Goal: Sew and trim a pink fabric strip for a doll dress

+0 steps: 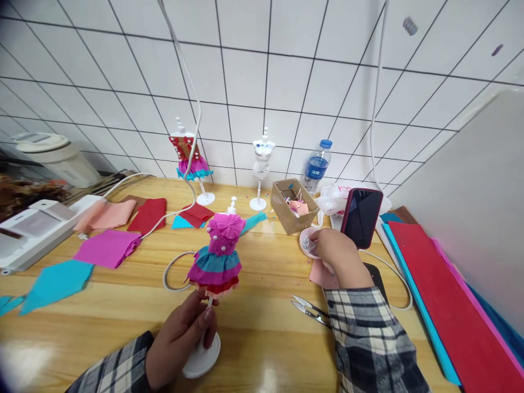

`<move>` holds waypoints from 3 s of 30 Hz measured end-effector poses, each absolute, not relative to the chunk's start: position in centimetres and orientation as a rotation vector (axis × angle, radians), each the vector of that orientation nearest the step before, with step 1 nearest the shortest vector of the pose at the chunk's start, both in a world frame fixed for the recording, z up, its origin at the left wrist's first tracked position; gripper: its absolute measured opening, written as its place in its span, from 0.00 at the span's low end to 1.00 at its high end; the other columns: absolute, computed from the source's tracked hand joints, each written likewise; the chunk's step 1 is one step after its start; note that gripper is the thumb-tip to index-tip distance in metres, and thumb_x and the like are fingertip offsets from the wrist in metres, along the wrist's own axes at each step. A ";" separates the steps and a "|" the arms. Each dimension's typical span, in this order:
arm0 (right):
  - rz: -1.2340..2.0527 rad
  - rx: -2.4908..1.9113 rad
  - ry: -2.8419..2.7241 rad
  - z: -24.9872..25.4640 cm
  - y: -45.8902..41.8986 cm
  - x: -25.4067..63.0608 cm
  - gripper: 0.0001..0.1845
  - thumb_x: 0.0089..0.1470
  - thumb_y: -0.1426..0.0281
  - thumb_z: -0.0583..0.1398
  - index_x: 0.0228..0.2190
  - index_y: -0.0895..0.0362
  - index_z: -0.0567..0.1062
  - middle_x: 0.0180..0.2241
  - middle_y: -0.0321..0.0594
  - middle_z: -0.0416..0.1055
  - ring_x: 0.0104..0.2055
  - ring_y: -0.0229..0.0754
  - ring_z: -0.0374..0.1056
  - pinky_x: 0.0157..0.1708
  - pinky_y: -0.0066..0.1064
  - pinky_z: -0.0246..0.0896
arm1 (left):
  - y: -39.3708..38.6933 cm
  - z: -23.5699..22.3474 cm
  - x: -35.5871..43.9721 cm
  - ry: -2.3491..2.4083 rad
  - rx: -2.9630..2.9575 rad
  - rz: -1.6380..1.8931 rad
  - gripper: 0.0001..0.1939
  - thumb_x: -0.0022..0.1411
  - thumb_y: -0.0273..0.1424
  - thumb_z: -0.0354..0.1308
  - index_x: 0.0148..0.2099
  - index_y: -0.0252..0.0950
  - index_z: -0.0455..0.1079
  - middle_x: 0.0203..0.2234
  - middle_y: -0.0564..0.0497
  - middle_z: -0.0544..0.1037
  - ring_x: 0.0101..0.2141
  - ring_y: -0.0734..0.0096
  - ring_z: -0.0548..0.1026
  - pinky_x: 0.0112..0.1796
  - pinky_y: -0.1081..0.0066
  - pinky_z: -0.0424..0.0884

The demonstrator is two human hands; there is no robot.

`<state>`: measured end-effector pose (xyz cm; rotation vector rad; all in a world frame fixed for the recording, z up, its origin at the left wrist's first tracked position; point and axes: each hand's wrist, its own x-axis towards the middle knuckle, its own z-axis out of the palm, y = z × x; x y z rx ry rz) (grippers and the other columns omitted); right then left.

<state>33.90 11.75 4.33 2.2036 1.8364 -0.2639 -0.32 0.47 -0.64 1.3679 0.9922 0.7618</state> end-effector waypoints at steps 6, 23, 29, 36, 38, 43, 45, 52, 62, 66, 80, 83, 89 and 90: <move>-0.276 2.218 1.780 4.8 11.8 34.3 0.25 0.51 0.72 0.59 0.51 0.48 0.76 0.46 0.48 0.77 0.46 0.52 0.74 0.36 0.33 0.62 | 0.4 -0.7 -0.4 0.981 1.395 0.758 0.18 0.69 0.47 0.46 0.45 0.36 0.60 0.17 0.58 0.68 0.18 0.77 0.63 0.23 0.76 0.60; -0.391 2.178 1.803 4.3 11.9 34.7 0.16 0.48 0.72 0.61 0.38 0.46 0.83 0.38 0.43 0.79 0.38 0.47 0.74 0.31 0.30 0.58 | 0.4 -0.3 -0.3 0.979 1.418 0.733 0.18 0.69 0.47 0.45 0.44 0.36 0.60 0.17 0.58 0.68 0.18 0.77 0.63 0.23 0.76 0.60; -0.411 2.162 1.907 4.7 11.5 34.5 0.11 0.48 0.74 0.61 0.31 0.52 0.83 0.31 0.43 0.79 0.31 0.42 0.73 0.29 0.28 0.57 | 0.5 -0.2 -0.4 0.984 1.425 0.738 0.17 0.69 0.46 0.45 0.44 0.36 0.60 0.17 0.58 0.68 0.18 0.77 0.63 0.23 0.76 0.60; -0.315 2.229 1.794 4.6 11.3 34.4 0.10 0.47 0.65 0.63 0.33 0.52 0.83 0.34 0.48 0.79 0.35 0.50 0.75 0.28 0.32 0.59 | 0.4 -0.1 -0.4 0.989 1.442 0.730 0.17 0.69 0.46 0.45 0.44 0.36 0.60 0.17 0.58 0.68 0.19 0.77 0.64 0.24 0.76 0.60; -0.302 2.226 1.783 4.3 11.4 33.9 0.11 0.48 0.63 0.62 0.33 0.50 0.82 0.35 0.46 0.79 0.36 0.51 0.75 0.29 0.33 0.59 | 0.4 0.0 -0.4 0.990 1.447 0.726 0.17 0.69 0.46 0.45 0.44 0.36 0.60 0.17 0.57 0.69 0.19 0.76 0.64 0.24 0.76 0.60; -0.243 2.215 1.787 3.8 11.9 33.0 0.12 0.50 0.64 0.61 0.36 0.53 0.81 0.37 0.48 0.78 0.38 0.50 0.74 0.31 0.32 0.60 | 0.5 -0.1 -0.4 0.992 1.468 0.720 0.18 0.69 0.47 0.45 0.44 0.36 0.60 0.17 0.57 0.69 0.18 0.76 0.64 0.23 0.76 0.60; -0.223 2.215 1.792 3.7 12.1 32.8 0.14 0.52 0.64 0.59 0.36 0.54 0.81 0.37 0.50 0.78 0.39 0.49 0.74 0.31 0.32 0.60 | 0.6 -0.2 -0.4 0.991 1.468 0.720 0.18 0.69 0.46 0.45 0.44 0.36 0.60 0.17 0.57 0.69 0.19 0.76 0.64 0.23 0.76 0.60; -0.179 2.233 1.810 4.6 12.1 33.3 0.14 0.52 0.66 0.59 0.38 0.56 0.80 0.37 0.50 0.78 0.39 0.49 0.74 0.30 0.31 0.57 | 0.5 0.0 -0.4 0.999 1.448 0.725 0.18 0.69 0.47 0.45 0.44 0.36 0.59 0.17 0.57 0.69 0.18 0.77 0.63 0.23 0.76 0.59; -0.218 2.233 1.952 5.3 11.8 34.5 0.11 0.48 0.66 0.59 0.34 0.55 0.78 0.32 0.44 0.78 0.34 0.45 0.71 0.26 0.31 0.50 | 0.6 0.1 -0.4 0.995 1.459 0.712 0.18 0.69 0.47 0.45 0.44 0.36 0.58 0.17 0.57 0.69 0.19 0.76 0.64 0.24 0.76 0.61; -0.284 2.260 2.033 4.9 11.9 35.0 0.08 0.48 0.68 0.60 0.31 0.55 0.77 0.30 0.43 0.77 0.32 0.44 0.71 0.26 0.30 0.51 | 0.6 0.1 -0.3 0.985 1.456 0.717 0.18 0.69 0.47 0.44 0.44 0.36 0.58 0.17 0.58 0.69 0.18 0.77 0.63 0.24 0.76 0.60; -1.589 2.524 2.244 6.1 10.9 35.4 0.16 0.45 0.59 0.67 0.33 0.57 0.80 0.28 0.39 0.78 0.26 0.39 0.72 0.28 0.29 0.68 | 0.5 -0.2 -0.5 0.990 1.467 0.720 0.18 0.69 0.47 0.44 0.44 0.36 0.57 0.17 0.59 0.68 0.18 0.77 0.64 0.24 0.76 0.61; -1.768 2.484 2.259 7.0 10.4 34.8 0.17 0.40 0.58 0.70 0.30 0.56 0.79 0.26 0.37 0.77 0.24 0.36 0.70 0.25 0.27 0.68 | 0.6 -0.3 -0.4 0.984 1.460 0.721 0.18 0.69 0.48 0.44 0.44 0.36 0.57 0.17 0.59 0.68 0.18 0.77 0.63 0.24 0.76 0.60; -2.037 2.338 2.519 8.5 9.3 33.2 0.15 0.37 0.62 0.73 0.25 0.56 0.78 0.23 0.35 0.74 0.22 0.34 0.67 0.21 0.25 0.65 | 0.6 -0.2 -0.3 0.976 1.450 0.714 0.18 0.69 0.48 0.43 0.44 0.36 0.57 0.16 0.59 0.68 0.18 0.77 0.63 0.24 0.76 0.60; -2.046 2.294 2.633 8.8 9.1 33.0 0.14 0.36 0.63 0.74 0.23 0.55 0.78 0.24 0.35 0.74 0.23 0.34 0.68 0.21 0.25 0.65 | 0.6 -0.2 -0.3 0.974 1.450 0.716 0.18 0.69 0.48 0.43 0.44 0.37 0.56 0.16 0.59 0.68 0.18 0.77 0.63 0.24 0.76 0.60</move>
